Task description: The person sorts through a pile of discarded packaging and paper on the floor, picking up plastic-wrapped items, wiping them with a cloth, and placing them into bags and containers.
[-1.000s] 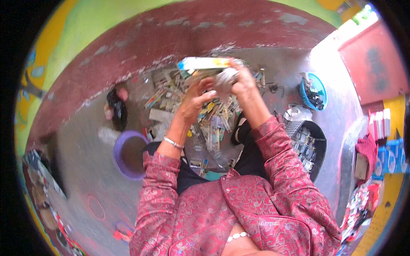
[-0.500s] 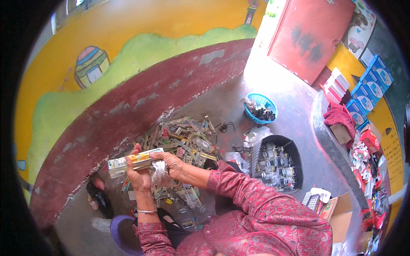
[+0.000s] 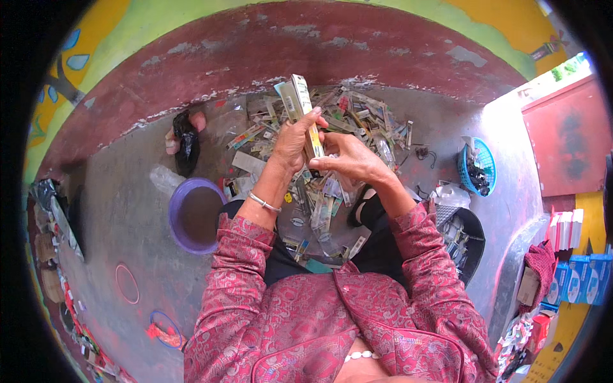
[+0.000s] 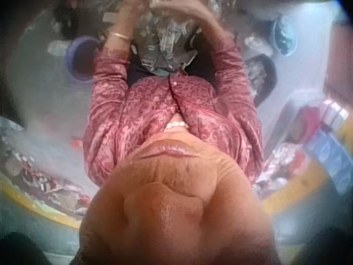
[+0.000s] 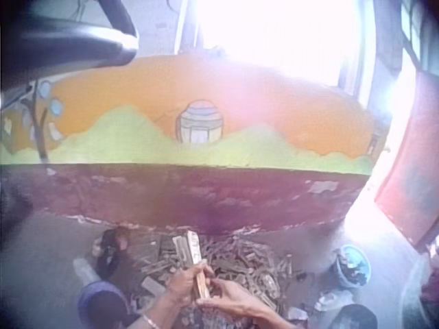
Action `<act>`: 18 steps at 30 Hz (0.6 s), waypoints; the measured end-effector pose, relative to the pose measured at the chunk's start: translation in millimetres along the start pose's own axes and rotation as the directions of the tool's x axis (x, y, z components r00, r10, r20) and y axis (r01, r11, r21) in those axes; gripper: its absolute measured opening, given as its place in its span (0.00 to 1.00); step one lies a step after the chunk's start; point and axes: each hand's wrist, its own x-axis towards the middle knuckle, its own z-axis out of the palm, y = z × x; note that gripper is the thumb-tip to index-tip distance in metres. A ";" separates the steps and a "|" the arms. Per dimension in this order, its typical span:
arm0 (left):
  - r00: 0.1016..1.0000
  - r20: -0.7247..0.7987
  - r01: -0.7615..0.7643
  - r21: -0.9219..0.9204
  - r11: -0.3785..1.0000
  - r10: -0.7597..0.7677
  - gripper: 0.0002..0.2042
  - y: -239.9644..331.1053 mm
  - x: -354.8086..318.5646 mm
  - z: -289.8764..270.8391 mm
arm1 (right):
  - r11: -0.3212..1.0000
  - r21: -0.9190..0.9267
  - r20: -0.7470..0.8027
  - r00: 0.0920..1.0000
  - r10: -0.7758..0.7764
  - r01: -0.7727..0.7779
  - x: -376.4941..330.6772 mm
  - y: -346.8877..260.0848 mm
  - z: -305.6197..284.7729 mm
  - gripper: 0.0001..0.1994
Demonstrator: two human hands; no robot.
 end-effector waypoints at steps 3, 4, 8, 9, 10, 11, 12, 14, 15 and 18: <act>0.997 -0.004 -0.072 -0.052 0.996 0.072 0.11 -3.2 -2.8 4.2 | 0.998 -0.056 -0.051 0.999 0.010 -0.012 1.3 3.0 -1.6 0.27; 0.996 0.001 -0.087 -0.037 0.995 0.087 0.13 -4.8 -2.9 2.6 | 0.989 -0.092 0.015 0.993 0.121 -0.119 0.6 1.4 -4.9 0.24; 0.992 0.051 -0.108 -0.077 0.991 0.112 0.18 -5.1 1.4 6.8 | 0.968 -0.251 -0.035 0.999 -0.036 0.027 -1.6 1.3 -4.3 0.24; 0.990 0.074 -0.111 -0.090 0.990 0.118 0.20 -5.4 2.2 6.3 | 0.973 -0.228 -0.058 0.997 -0.042 0.028 -3.4 -3.1 -4.3 0.25; 0.987 0.098 -0.114 -0.103 0.988 0.124 0.23 -5.2 2.6 6.0 | 0.978 -0.206 -0.081 0.996 -0.047 0.029 -7.0 -9.1 -3.6 0.26; 0.984 0.122 -0.111 -0.151 0.982 0.130 0.24 -3.5 3.5 6.6 | 0.982 -0.187 -0.108 0.993 -0.051 0.030 -10.2 -14.4 -4.6 0.27; 0.980 0.146 -0.107 -0.199 0.974 0.138 0.25 -0.9 3.2 6.0 | 0.979 -0.204 -0.139 0.989 -0.051 0.022 -12.0 -16.8 -4.8 0.25; 0.975 0.175 -0.084 -0.285 0.955 0.138 0.26 1.4 3.1 6.8 | 0.972 -0.233 -0.194 0.980 -0.046 0.000 -14.6 -19.6 -3.1 0.22; 0.975 0.181 -0.066 -0.324 0.944 0.130 0.27 1.9 2.9 7.3 | 0.965 -0.261 -0.168 0.986 -0.018 -0.027 -14.5 -21.4 -2.9 0.20; 0.963 0.238 -0.011 -0.426 0.905 0.123 0.26 1.5 3.9 4.3 | 0.947 -0.315 -0.091 0.995 0.033 -0.060 -15.4 -28.7 -2.9 0.17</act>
